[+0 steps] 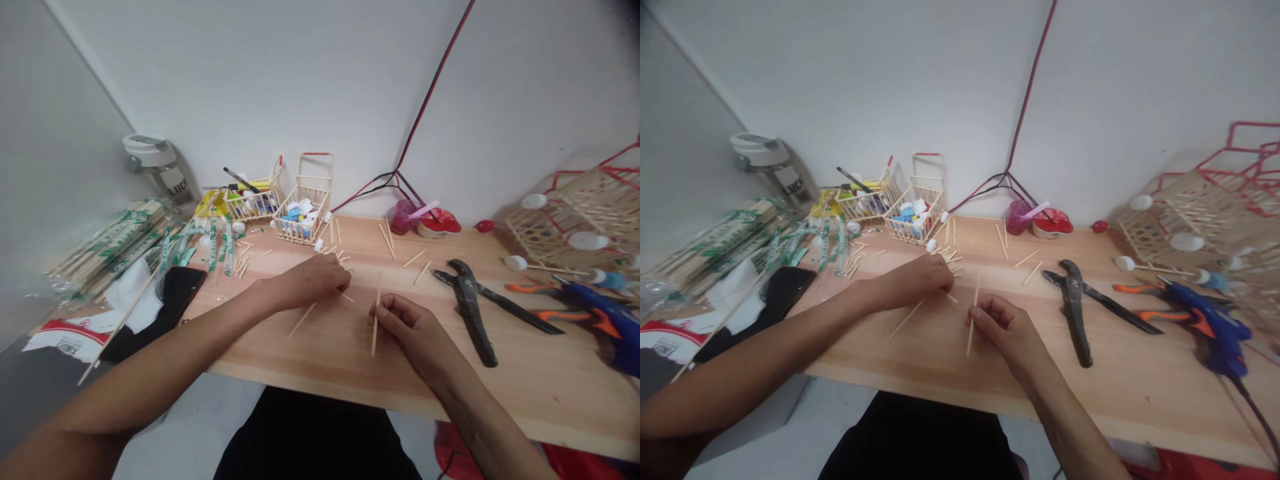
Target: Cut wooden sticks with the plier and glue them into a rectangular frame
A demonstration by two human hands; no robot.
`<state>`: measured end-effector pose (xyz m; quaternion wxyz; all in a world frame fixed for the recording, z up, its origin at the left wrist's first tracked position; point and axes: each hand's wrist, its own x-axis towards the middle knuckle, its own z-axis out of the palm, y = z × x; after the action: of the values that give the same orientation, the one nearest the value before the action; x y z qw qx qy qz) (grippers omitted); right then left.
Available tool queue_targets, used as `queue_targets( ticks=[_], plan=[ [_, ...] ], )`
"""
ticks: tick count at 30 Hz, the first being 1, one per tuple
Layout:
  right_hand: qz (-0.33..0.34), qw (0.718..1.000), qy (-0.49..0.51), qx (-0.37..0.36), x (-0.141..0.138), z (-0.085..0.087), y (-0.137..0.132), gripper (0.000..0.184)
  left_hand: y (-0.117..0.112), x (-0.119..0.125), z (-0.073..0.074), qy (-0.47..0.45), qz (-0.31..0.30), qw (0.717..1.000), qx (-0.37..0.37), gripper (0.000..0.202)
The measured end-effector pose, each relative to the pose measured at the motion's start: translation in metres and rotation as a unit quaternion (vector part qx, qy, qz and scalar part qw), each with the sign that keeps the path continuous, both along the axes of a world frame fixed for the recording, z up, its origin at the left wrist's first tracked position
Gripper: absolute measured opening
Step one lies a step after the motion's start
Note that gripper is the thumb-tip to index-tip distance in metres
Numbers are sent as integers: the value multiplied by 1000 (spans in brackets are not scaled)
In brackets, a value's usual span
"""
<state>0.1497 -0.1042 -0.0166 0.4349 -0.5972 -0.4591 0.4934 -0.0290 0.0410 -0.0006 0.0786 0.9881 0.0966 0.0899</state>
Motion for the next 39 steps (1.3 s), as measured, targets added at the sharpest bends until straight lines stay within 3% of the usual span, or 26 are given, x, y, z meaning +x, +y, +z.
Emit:
queue_targets(
  ticks=[4,9,13,19,39],
  plan=[
    [-14,998,-55,24,-3,4,2,34,-8,-11,1,-85,82,974,-193,12],
    [5,991,-125,56,-5,7,7,27,-21,-18,2,-200,183,876,-400,18],
    [-1,987,-148,63,-8,10,11,26,-27,-23,7,-240,229,814,-477,21],
    [-1,986,-149,76,-11,16,14,25,-33,-30,14,-277,243,757,-540,27],
    [17,989,-125,78,-12,16,20,25,-29,-31,14,-288,253,751,-538,26]
  ],
)
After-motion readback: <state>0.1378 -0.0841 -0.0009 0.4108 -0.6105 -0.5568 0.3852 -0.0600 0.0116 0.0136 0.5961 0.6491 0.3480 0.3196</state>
